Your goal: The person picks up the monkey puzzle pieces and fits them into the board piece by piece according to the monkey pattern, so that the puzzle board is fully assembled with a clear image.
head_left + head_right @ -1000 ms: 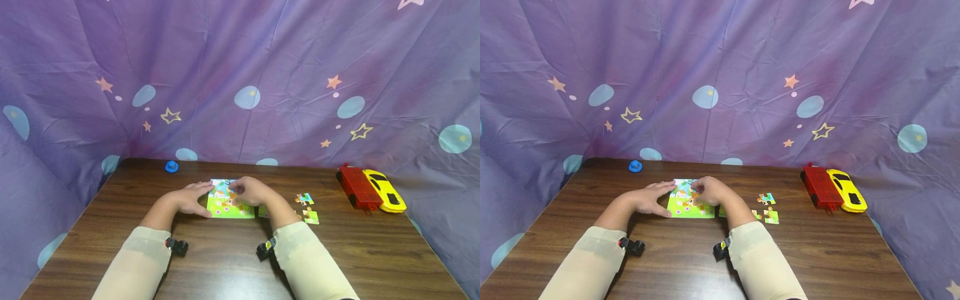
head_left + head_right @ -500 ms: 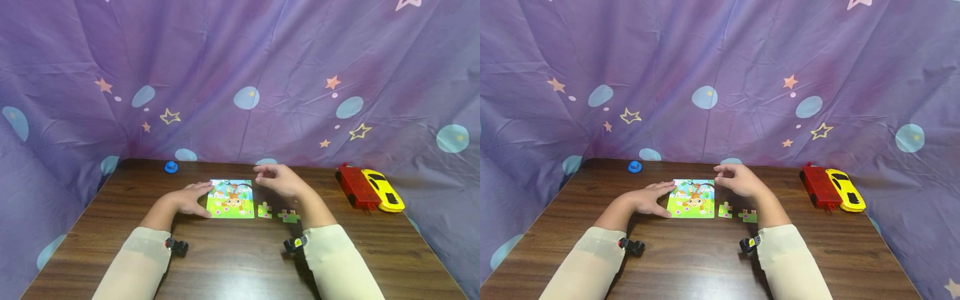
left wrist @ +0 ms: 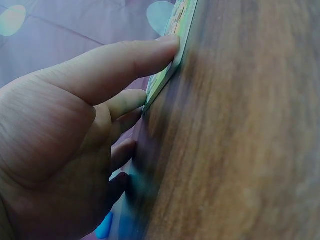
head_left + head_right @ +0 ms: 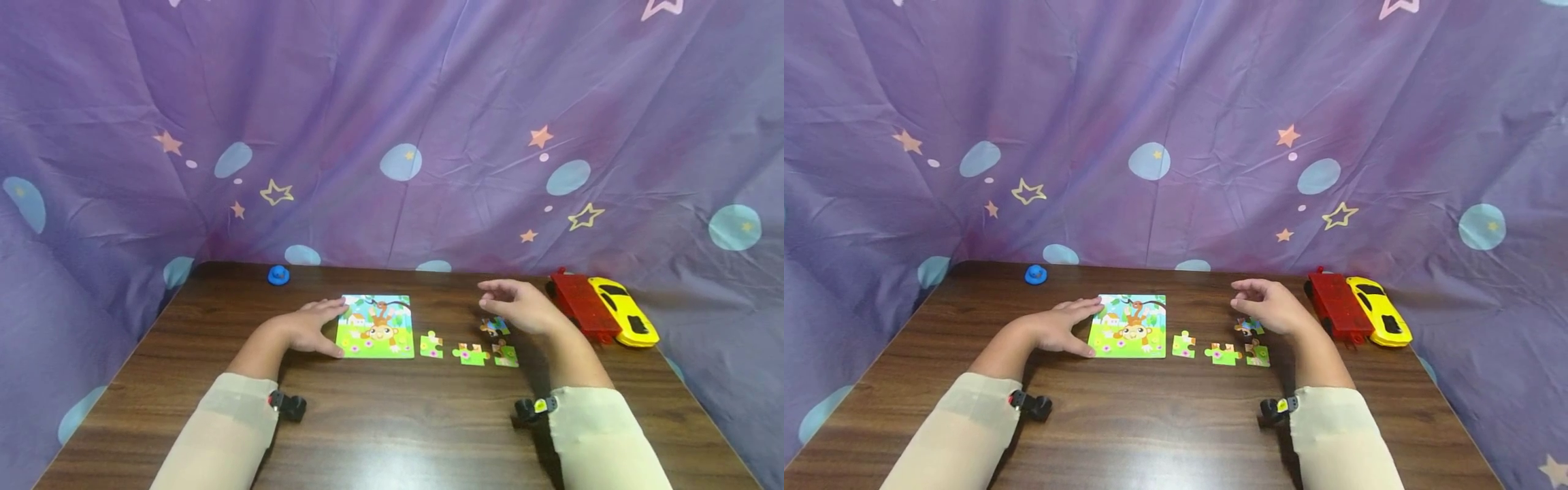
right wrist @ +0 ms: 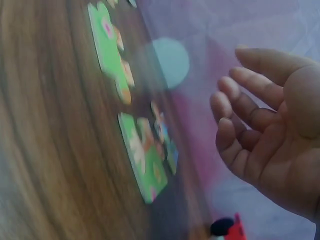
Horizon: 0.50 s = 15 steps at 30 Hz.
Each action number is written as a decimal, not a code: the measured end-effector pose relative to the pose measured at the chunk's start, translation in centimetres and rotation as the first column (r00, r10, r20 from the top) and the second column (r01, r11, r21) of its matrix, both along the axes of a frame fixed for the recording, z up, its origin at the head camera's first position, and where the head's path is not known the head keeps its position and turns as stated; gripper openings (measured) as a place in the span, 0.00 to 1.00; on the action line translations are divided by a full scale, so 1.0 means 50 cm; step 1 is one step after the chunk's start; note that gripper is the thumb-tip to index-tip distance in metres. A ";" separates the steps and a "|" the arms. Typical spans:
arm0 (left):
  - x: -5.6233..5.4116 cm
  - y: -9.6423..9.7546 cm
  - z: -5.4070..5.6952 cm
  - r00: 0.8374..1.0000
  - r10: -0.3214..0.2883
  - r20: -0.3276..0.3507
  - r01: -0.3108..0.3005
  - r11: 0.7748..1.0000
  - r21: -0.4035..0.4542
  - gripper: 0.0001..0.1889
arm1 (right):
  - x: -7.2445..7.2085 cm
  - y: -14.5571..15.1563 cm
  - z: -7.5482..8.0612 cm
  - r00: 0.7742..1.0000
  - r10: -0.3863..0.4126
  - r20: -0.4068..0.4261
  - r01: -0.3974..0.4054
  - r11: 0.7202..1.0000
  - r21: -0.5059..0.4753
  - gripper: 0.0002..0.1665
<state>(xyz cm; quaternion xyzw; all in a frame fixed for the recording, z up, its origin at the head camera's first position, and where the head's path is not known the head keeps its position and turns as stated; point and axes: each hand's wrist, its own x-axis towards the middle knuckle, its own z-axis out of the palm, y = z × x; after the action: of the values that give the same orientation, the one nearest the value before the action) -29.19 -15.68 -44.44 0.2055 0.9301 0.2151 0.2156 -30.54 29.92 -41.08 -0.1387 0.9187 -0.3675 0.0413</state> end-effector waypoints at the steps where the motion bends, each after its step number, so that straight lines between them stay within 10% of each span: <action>1: 0.000 0.000 0.000 1.000 0.001 -0.002 -0.001 1.000 0.001 0.56 | -0.002 0.007 -0.005 1.000 -0.008 0.007 0.008 1.000 0.003 0.29; 15: 0.002 0.002 0.002 1.000 0.009 -0.005 -0.009 1.000 0.001 0.56 | -0.019 0.073 -0.060 0.985 0.000 0.170 0.006 0.999 -0.034 0.33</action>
<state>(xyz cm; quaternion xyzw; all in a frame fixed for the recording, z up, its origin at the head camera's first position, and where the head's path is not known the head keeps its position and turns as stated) -29.10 -15.60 -44.34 0.2017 0.9314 0.2160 0.2123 -31.48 33.59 -44.06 -0.1062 0.9056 -0.3936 0.1166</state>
